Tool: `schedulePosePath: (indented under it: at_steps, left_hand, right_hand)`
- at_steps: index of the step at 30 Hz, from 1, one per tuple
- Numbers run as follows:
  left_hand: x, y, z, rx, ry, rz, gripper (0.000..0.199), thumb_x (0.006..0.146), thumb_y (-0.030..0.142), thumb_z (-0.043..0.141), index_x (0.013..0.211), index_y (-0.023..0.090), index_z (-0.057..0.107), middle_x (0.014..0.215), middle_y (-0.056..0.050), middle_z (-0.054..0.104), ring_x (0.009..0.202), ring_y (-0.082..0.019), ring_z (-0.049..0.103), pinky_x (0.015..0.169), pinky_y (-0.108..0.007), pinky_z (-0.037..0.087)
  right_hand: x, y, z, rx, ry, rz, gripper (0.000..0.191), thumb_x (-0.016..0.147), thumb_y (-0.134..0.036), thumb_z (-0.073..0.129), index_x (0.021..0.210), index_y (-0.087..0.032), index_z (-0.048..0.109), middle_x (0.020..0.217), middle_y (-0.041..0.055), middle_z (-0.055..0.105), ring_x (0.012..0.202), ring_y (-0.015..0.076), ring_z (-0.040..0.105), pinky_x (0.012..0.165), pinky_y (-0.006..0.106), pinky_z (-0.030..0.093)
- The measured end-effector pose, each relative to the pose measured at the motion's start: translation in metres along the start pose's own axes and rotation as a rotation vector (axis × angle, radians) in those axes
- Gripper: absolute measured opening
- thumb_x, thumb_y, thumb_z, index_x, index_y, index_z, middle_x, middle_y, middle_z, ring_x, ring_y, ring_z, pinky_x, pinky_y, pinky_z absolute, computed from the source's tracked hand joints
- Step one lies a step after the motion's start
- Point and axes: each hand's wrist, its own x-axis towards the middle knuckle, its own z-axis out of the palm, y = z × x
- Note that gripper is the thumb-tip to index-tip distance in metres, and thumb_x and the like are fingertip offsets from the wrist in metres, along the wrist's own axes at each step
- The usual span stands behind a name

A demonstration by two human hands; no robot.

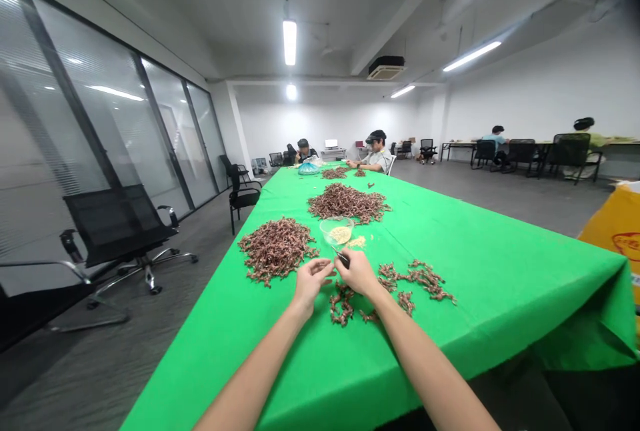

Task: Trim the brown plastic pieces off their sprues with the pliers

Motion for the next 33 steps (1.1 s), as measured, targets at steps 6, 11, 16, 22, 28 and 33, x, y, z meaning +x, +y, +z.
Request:
schedulePosePath:
  at_steps: [6, 11, 16, 22, 28, 33]
  left_hand:
    - [-0.0006, 0.0001, 0.0001, -0.010, -0.053, -0.042, 0.037, 0.064, 0.036, 0.083, 0.089, 0.011, 0.071, 0.086, -0.012, 0.072, 0.075, -0.022, 0.070, 0.064, -0.027, 0.054]
    - [-0.0017, 0.0002, 0.0010, -0.006, -0.109, -0.055, 0.037, 0.064, 0.039, 0.082, 0.087, 0.012, 0.071, 0.083, -0.010, 0.071, 0.069, -0.020, 0.069, 0.063, -0.028, 0.054]
    - [-0.0022, -0.0017, 0.0028, 0.004, -0.120, -0.069, 0.038, 0.064, 0.041, 0.082, 0.086, 0.012, 0.070, 0.081, -0.010, 0.071, 0.066, -0.020, 0.068, 0.061, -0.027, 0.054]
    - [-0.0012, -0.0046, 0.0021, 0.024, -0.135, -0.055, 0.037, 0.066, 0.041, 0.080, 0.087, 0.013, 0.069, 0.081, -0.009, 0.071, 0.065, -0.018, 0.067, 0.061, -0.027, 0.054]
    - [-0.0017, -0.0067, 0.0018, 0.036, -0.146, -0.047, 0.037, 0.069, 0.042, 0.078, 0.089, 0.013, 0.067, 0.082, -0.009, 0.071, 0.065, -0.019, 0.068, 0.060, -0.028, 0.054]
    - [-0.0012, -0.0078, 0.0030, 0.008, -0.175, -0.054, 0.038, 0.069, 0.044, 0.078, 0.087, 0.013, 0.066, 0.077, -0.008, 0.070, 0.061, -0.017, 0.066, 0.060, -0.027, 0.054]
  right_hand:
    - [-0.0003, 0.0003, 0.0019, -0.023, -0.011, 0.013, 0.018, 0.086, -0.025, 0.055, 0.071, -0.017, 0.054, 0.062, -0.0001, 0.056, 0.057, 0.0121, 0.046, 0.056, 0.022, 0.029]
    - [0.0000, -0.0016, -0.0010, -0.027, 0.002, 0.009, 0.021, 0.088, -0.027, 0.054, 0.069, -0.017, 0.053, 0.060, -0.0002, 0.055, 0.055, 0.0122, 0.046, 0.056, 0.023, 0.029]
    - [0.0009, -0.0025, -0.0023, -0.026, -0.003, 0.013, 0.016, 0.085, -0.024, 0.056, 0.071, -0.017, 0.055, 0.064, 0.0009, 0.059, 0.057, 0.0126, 0.049, 0.057, 0.023, 0.030]
    - [-0.0001, -0.0002, -0.0002, -0.029, -0.007, 0.010, 0.015, 0.085, -0.024, 0.056, 0.071, -0.017, 0.055, 0.065, 0.0009, 0.059, 0.058, 0.0127, 0.050, 0.058, 0.023, 0.031]
    - [0.0001, 0.0016, -0.0004, -0.020, -0.011, 0.004, 0.015, 0.085, -0.023, 0.056, 0.071, -0.018, 0.056, 0.063, 0.0001, 0.058, 0.057, 0.0126, 0.048, 0.057, 0.023, 0.031]
    - [0.0001, 0.0007, -0.0015, -0.032, -0.006, 0.021, 0.016, 0.085, -0.024, 0.056, 0.070, -0.017, 0.057, 0.061, 0.0003, 0.056, 0.056, 0.0128, 0.047, 0.058, 0.023, 0.031]
